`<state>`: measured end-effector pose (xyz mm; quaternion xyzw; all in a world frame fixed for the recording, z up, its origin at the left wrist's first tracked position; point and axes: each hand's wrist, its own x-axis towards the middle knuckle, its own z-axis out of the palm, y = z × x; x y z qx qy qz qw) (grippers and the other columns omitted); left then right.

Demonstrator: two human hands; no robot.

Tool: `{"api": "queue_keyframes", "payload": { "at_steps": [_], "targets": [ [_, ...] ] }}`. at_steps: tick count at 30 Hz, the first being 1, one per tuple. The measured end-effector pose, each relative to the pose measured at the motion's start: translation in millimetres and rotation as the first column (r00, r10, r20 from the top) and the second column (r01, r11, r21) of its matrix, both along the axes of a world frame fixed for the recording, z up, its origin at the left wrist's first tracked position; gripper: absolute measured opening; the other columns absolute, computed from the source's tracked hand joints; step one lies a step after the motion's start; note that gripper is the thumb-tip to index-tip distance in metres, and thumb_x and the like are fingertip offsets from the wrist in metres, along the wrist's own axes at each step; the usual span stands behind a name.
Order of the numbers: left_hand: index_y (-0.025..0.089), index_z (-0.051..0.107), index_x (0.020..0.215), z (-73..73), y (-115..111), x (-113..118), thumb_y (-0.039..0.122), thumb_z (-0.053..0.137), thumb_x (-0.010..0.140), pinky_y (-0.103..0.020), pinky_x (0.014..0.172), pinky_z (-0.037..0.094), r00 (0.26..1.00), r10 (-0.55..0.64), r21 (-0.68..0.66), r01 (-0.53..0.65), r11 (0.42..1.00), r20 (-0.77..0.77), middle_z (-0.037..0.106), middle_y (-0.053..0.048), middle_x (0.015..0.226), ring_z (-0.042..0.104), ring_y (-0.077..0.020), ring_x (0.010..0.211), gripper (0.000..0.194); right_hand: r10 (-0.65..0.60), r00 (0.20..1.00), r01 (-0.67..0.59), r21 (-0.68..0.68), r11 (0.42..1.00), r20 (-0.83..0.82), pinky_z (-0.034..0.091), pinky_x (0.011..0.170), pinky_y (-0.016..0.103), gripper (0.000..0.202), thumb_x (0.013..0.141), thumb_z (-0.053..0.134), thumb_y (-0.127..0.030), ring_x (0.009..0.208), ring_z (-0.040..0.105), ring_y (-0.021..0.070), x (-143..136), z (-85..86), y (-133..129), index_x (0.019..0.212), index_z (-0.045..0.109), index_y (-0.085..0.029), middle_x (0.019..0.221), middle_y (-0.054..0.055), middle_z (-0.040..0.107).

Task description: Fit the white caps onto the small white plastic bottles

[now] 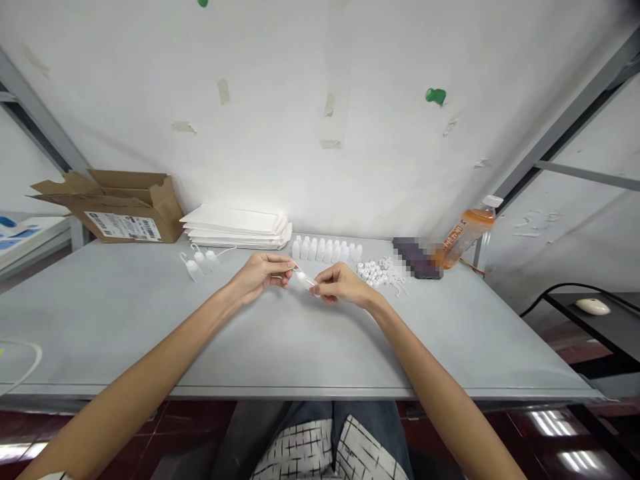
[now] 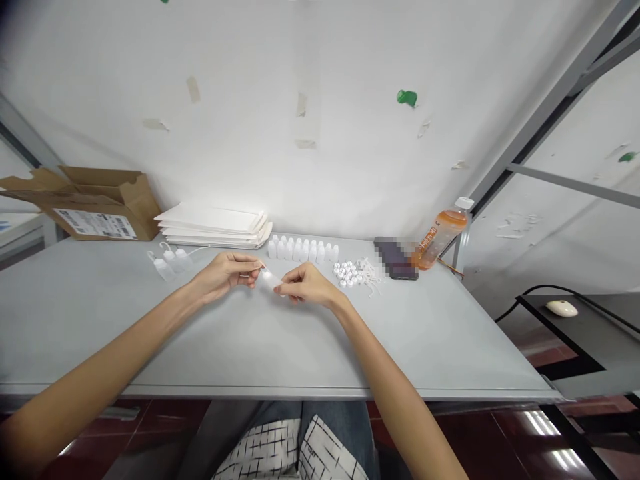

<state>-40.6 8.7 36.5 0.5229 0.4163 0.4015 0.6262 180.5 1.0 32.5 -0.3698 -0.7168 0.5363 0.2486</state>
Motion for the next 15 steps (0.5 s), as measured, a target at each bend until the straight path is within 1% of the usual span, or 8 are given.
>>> {"api": "queue_keyframes", "payload": {
  "at_steps": [4, 7, 9, 12, 15],
  "targets": [
    [0.011, 0.073, 0.074, -0.9, 1.5, -0.1, 0.027, 0.078, 0.065, -0.026, 0.052, 0.049, 0.999, -0.018, -0.059, 0.020, 0.998, 0.035, 0.056, -0.002, 0.060, 0.049, -0.0089, 0.052, 0.019, 0.008, 1.000, -0.008, -0.012, 1.000, -0.005, 0.033, 0.048, 0.024, 0.024, 0.073, 0.066, -0.032, 0.046, 0.041, 0.0074, 0.6, 0.4, 0.0, 0.059, 0.064, -0.013, 0.048, -0.002, 0.051],
    [0.011, 0.074, 0.076, -2.3, 3.1, -1.2, 0.027, 0.078, 0.065, -0.024, 0.049, 0.047, 0.998, -0.044, -0.065, 0.047, 0.997, 0.048, 0.054, -0.002, 0.060, 0.046, -0.0082, 0.053, 0.020, 0.015, 1.000, -0.015, -0.020, 1.000, -0.009, 0.034, 0.048, 0.024, 0.023, 0.073, 0.066, -0.031, 0.046, 0.042, 0.0079, 1.1, 2.9, -0.7, 0.059, 0.064, -0.013, 0.048, -0.002, 0.052],
    [0.011, 0.075, 0.080, -2.6, 3.7, -2.4, 0.027, 0.079, 0.067, -0.023, 0.050, 0.048, 0.996, -0.066, -0.064, 0.069, 0.996, 0.056, 0.055, -0.002, 0.061, 0.045, -0.0077, 0.054, 0.021, 0.015, 1.000, -0.016, -0.021, 1.000, -0.007, 0.035, 0.048, 0.024, 0.022, 0.073, 0.066, -0.030, 0.047, 0.043, 0.0080, 1.7, 4.9, -1.1, 0.060, 0.065, -0.013, 0.048, -0.002, 0.052],
    [0.013, 0.074, 0.088, -0.6, 2.8, -3.4, 0.024, 0.080, 0.066, -0.025, 0.055, 0.051, 0.994, -0.078, -0.070, 0.084, 0.994, 0.079, 0.058, -0.001, 0.065, 0.049, -0.0078, 0.056, 0.026, 0.008, 1.000, -0.008, -0.015, 1.000, -0.004, 0.036, 0.048, 0.024, 0.022, 0.073, 0.066, -0.029, 0.046, 0.043, 0.0079, 2.9, 7.1, -1.6, 0.059, 0.065, -0.013, 0.048, -0.002, 0.053],
    [0.013, 0.074, 0.087, 3.9, 0.4, -3.5, 0.026, 0.079, 0.068, -0.028, 0.060, 0.054, 0.994, -0.076, -0.047, 0.080, 0.996, 0.079, 0.063, -0.004, 0.072, 0.055, -0.0103, 0.060, 0.023, -0.015, 1.000, 0.015, -0.014, 1.000, 0.003, 0.036, 0.048, 0.024, 0.022, 0.073, 0.066, -0.029, 0.046, 0.043, 0.0077, 4.4, 7.9, -1.8, 0.058, 0.064, -0.013, 0.048, -0.002, 0.053]
  ]
}}
